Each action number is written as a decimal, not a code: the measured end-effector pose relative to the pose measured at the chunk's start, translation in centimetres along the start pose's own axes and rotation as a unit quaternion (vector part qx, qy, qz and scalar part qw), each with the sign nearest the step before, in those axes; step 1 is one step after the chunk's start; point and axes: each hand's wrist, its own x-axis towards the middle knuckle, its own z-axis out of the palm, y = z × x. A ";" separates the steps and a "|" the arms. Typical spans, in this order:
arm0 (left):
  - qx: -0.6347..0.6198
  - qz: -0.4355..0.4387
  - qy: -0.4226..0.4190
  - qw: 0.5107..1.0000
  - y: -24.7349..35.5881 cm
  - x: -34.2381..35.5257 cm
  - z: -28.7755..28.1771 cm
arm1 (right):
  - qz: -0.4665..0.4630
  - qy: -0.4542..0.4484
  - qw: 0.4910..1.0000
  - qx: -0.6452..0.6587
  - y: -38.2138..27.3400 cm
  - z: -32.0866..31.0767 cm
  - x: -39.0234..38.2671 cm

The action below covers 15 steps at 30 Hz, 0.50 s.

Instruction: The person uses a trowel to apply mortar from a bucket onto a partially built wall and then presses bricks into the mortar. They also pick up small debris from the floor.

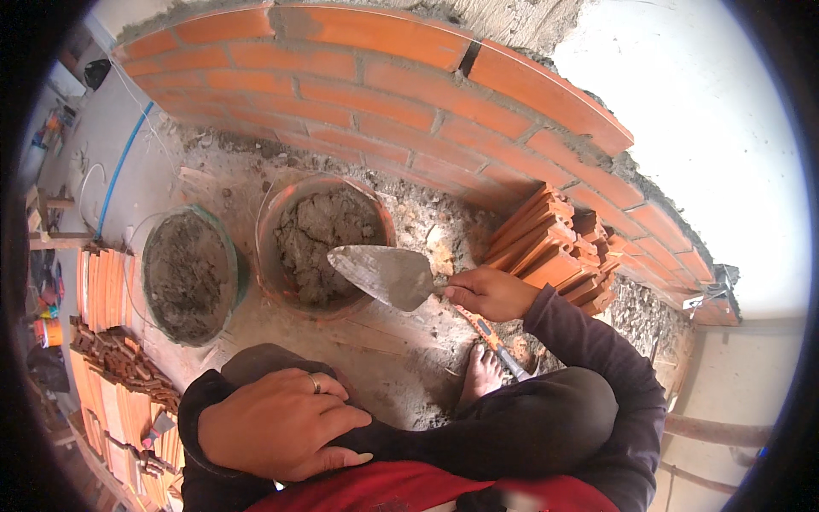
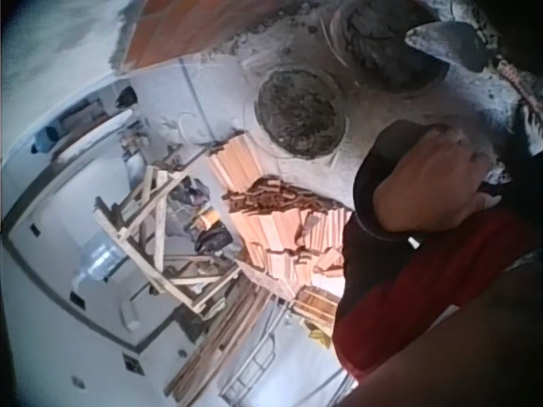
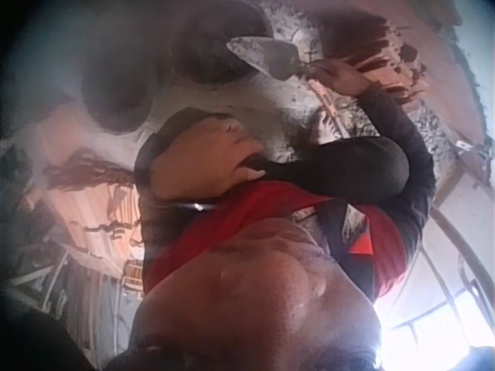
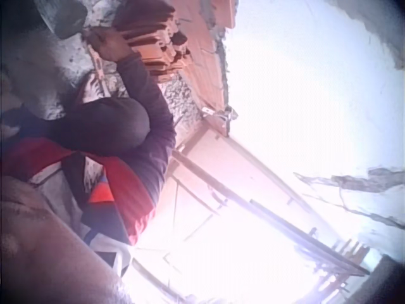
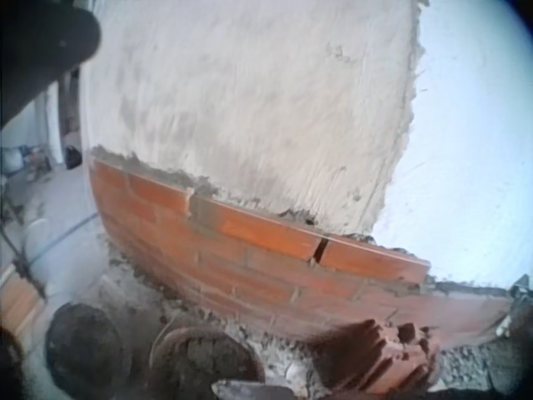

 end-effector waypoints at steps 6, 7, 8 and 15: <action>-0.010 0.014 0.034 0.999 0.2 -1.2 -0.1 | 0.058 0.000 0.995 0.087 0.1 0.7 -0.7; -0.011 0.018 0.032 0.999 0.1 -1.3 -0.1 | 0.060 -0.004 0.994 0.090 0.2 0.7 -0.7; -0.011 0.020 0.029 0.999 0.0 -1.3 0.0 | 0.063 -0.008 0.994 0.093 0.4 0.8 -0.7; -0.020 0.021 0.027 0.999 0.1 -1.8 0.2 | 0.051 -0.021 0.997 0.062 0.4 1.5 -0.4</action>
